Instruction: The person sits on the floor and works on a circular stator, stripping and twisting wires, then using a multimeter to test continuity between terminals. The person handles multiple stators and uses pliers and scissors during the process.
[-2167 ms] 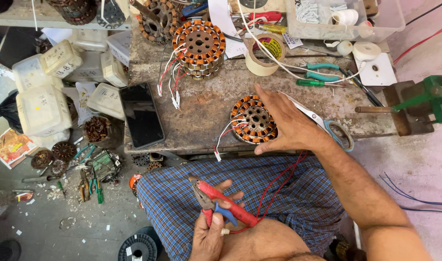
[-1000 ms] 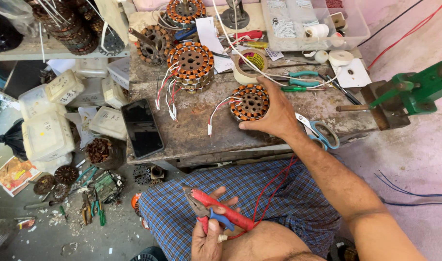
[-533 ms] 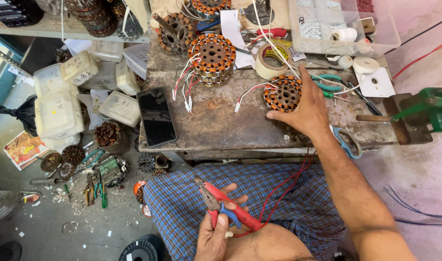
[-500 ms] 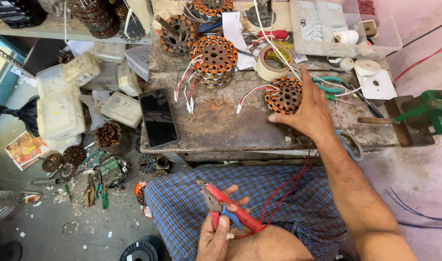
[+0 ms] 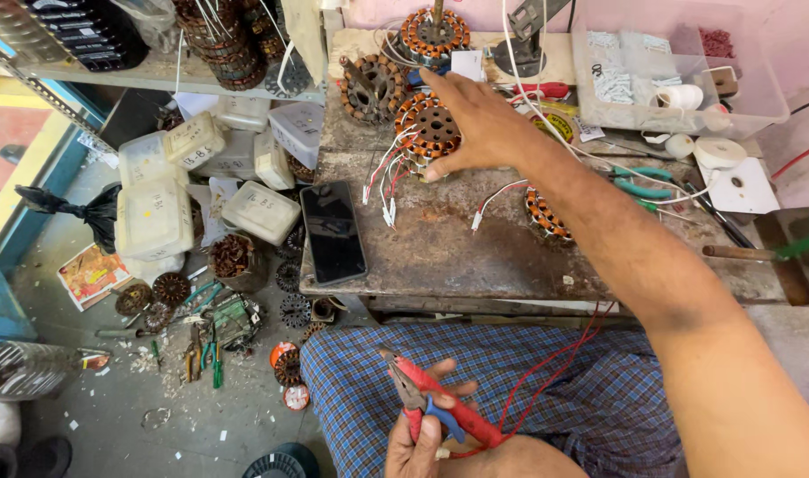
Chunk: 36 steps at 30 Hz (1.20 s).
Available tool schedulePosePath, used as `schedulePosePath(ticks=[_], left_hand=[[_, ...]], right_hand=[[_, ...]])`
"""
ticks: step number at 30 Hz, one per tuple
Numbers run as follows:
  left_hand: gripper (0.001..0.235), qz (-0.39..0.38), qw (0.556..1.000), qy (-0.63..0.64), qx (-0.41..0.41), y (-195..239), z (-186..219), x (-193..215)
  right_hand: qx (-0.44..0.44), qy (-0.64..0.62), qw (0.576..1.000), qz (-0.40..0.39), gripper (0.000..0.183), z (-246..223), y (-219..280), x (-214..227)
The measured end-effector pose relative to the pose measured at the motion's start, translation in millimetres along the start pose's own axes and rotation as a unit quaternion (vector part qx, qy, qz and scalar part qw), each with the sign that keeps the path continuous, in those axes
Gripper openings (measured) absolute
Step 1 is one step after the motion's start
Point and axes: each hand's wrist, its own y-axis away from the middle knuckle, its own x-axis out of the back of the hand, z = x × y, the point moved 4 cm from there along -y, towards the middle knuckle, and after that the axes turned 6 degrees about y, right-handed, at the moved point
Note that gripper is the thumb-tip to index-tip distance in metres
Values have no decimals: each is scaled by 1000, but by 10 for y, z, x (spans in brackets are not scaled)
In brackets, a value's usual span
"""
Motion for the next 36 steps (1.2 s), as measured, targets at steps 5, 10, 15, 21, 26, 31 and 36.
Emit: schedulePosePath(ticks=[5,10,15,21,26,31,36], left_hand=[[36,-4,1000,-21,-11,39,168,-7],[37,-13,1000,-12,-9,29,276,-44],[35,-51,997,-50,4,-8,305,-48],[37,-65,996,-66,11,-16,257,-102],[39,-59,995,-81,26,11,182,-140],[41,-63,991,-116,31,30,170,-186],[39,-57,993,-104,18,27,154,-230]], right_hand=[[-35,-34,997,-58,144,115,-282,-228],[11,-61,996,71,130,-47,-94,-7],[-32,-125,991,40,128,-240,550,300],[-71,-143,985,-67,133,-709,1302,370],[-73,-70,992,-72,135,-770,1530,77],[-44,-14,999,-25,136,-685,1555,-102],[-36,-4,999,-34,139,-640,1586,-149]])
